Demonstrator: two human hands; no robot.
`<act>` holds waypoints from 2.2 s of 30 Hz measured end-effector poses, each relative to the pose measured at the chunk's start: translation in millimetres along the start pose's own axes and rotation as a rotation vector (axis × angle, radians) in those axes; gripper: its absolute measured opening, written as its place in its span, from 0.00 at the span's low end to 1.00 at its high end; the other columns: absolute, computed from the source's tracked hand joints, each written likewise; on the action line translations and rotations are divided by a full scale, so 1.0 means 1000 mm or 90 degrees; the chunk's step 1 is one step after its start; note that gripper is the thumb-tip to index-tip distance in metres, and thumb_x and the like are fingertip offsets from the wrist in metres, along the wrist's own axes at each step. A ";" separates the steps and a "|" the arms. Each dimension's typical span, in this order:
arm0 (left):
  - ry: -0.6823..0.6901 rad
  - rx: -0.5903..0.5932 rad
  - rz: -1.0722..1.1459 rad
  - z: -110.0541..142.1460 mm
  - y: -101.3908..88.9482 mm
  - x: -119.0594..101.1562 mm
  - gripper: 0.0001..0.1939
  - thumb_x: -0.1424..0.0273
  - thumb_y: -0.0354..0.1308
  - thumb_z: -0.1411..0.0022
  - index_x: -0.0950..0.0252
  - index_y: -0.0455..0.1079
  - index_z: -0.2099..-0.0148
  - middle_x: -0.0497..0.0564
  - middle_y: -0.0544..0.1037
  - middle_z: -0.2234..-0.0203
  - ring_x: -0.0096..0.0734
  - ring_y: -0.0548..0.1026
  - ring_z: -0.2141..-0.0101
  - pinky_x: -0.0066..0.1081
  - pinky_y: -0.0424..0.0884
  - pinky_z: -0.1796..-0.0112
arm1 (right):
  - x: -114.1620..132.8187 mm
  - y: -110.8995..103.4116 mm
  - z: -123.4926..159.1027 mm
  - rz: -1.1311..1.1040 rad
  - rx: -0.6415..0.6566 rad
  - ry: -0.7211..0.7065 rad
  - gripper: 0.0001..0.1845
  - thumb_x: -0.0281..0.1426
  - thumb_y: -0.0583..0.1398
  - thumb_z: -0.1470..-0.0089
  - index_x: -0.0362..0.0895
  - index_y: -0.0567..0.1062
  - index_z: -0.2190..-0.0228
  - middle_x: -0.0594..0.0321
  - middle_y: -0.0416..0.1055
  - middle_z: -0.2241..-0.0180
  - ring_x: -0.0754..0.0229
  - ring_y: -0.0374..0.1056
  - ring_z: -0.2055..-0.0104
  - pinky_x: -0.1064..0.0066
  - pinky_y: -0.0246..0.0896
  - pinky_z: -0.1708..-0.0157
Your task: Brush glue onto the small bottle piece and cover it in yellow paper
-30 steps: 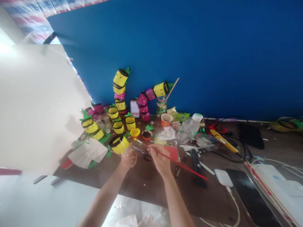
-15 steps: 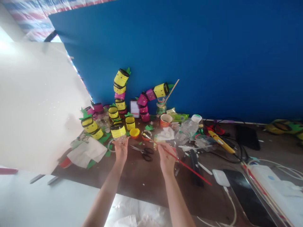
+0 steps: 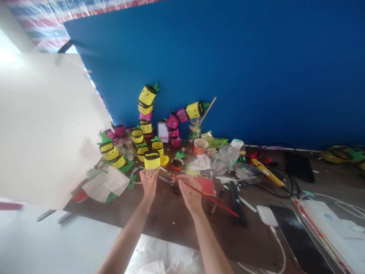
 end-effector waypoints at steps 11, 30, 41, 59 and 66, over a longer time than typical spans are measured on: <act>0.004 0.051 0.003 0.007 0.011 -0.003 0.29 0.64 0.70 0.58 0.61 0.55 0.60 0.46 0.72 0.67 0.29 0.75 0.65 0.32 0.68 0.60 | -0.002 0.017 -0.011 0.002 0.038 0.041 0.10 0.40 0.61 0.47 0.47 0.77 0.66 0.58 0.80 0.70 0.54 0.77 0.66 0.61 0.74 0.62; 0.008 0.056 -0.024 0.007 0.014 0.001 0.25 0.61 0.68 0.55 0.61 0.57 0.61 0.47 0.72 0.68 0.31 0.75 0.66 0.34 0.68 0.60 | 0.008 -0.003 -0.007 0.081 -0.053 -0.016 0.08 0.37 0.59 0.46 0.48 0.75 0.68 0.59 0.79 0.70 0.54 0.76 0.66 0.60 0.72 0.63; -0.005 0.021 -0.009 0.005 0.003 0.008 0.24 0.59 0.67 0.54 0.63 0.60 0.61 0.47 0.71 0.68 0.31 0.74 0.64 0.35 0.69 0.59 | 0.002 -0.001 -0.011 0.065 0.001 -0.005 0.08 0.37 0.60 0.47 0.47 0.77 0.68 0.60 0.78 0.70 0.55 0.76 0.67 0.62 0.72 0.65; -0.044 -0.012 0.109 0.001 0.005 0.009 0.25 0.47 0.55 0.44 0.62 0.58 0.58 0.53 0.77 0.66 0.36 0.80 0.65 0.44 0.74 0.58 | -0.015 0.019 -0.064 0.258 0.032 -0.026 0.13 0.39 0.56 0.44 0.45 0.74 0.70 0.61 0.77 0.74 0.57 0.73 0.70 0.67 0.67 0.68; -0.080 0.006 0.123 0.002 0.011 0.020 0.27 0.45 0.55 0.45 0.62 0.57 0.57 0.56 0.76 0.61 0.38 0.80 0.62 0.46 0.74 0.56 | -0.037 0.054 -0.080 0.383 0.160 -0.055 0.12 0.36 0.54 0.43 0.46 0.72 0.74 0.61 0.75 0.74 0.57 0.71 0.71 0.67 0.64 0.69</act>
Point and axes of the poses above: each hand's wrist, its own z-axis away from the middle knuckle, its own y-axis out of the palm, x = y × z, the point moved 10 cm from there along -z, towards the middle knuckle
